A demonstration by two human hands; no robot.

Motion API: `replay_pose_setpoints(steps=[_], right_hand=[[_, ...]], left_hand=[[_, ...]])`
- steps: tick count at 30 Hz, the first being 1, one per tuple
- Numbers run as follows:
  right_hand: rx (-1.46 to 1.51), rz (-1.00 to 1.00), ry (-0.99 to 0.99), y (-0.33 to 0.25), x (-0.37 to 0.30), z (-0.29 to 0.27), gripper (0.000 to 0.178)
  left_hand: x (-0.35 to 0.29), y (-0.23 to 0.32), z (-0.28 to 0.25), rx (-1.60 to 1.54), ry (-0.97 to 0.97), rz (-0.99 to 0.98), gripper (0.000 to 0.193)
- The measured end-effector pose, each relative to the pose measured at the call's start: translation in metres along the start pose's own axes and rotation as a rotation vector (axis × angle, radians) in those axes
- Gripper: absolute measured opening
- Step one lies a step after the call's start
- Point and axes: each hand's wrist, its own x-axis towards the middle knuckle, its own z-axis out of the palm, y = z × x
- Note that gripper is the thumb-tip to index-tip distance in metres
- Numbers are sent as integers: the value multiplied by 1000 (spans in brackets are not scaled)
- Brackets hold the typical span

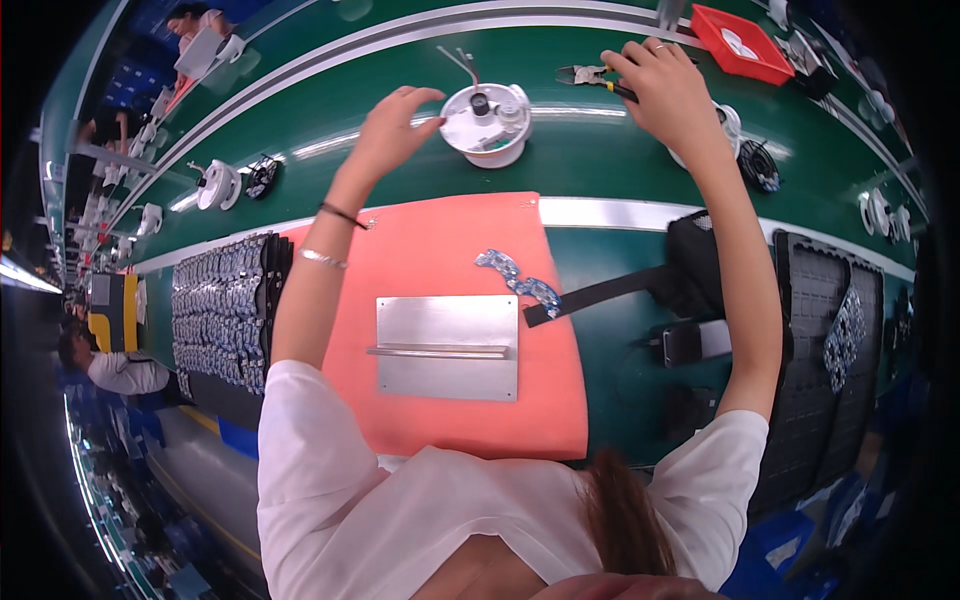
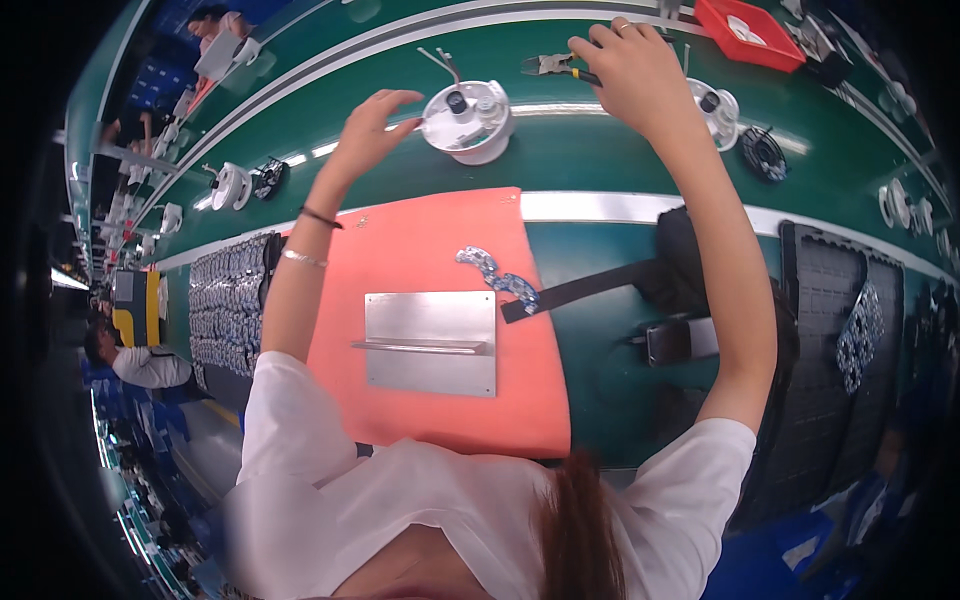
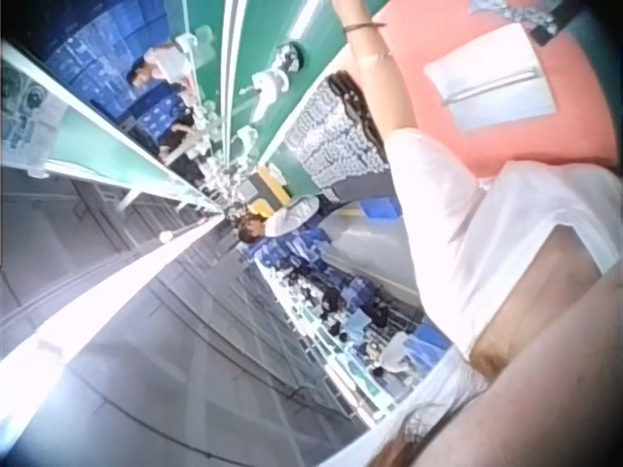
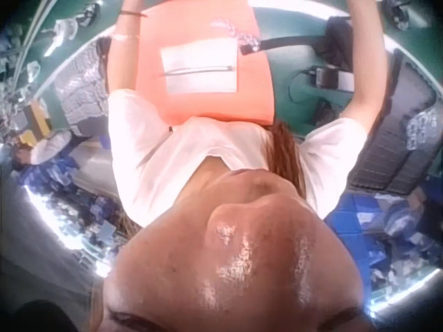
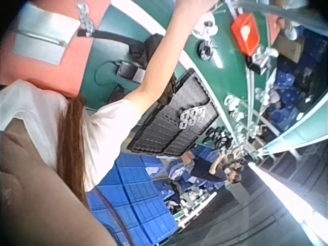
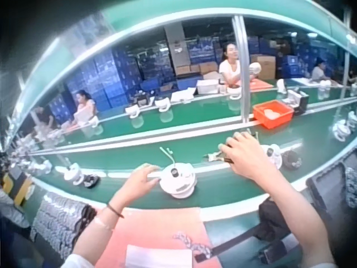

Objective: The recorder is assembling small circuit board components and metal housings on an assembly line using pliers.

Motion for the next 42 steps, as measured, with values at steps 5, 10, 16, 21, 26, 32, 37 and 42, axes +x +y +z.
replay_pose_setpoints(steps=[5,10,16,21,26,32,37,42], right_hand=[[-124,-164,2,-13,39,38,35],[-127,-275,-84,-27,65,66,30],[-141,-390,-221,-37,85,73,31],[-161,-422,-244,-44,91,79,31],[-184,-425,-458,-47,96,74,26],[-153,-327,-340,-24,80,57,18],[87,-40,-46,-25,48,1,23],[776,56,-258,-104,-10,-40,31]], left_hand=[[21,-4,42,-152,6,64,28],[35,0,60,-247,37,-42,15],[53,-4,66,-399,176,-44,12],[66,7,64,-435,180,6,11],[74,14,77,-459,165,15,10],[73,26,42,-443,246,110,11],[-13,42,-112,-300,-309,287,23],[-192,30,-246,3,-413,15,16]])
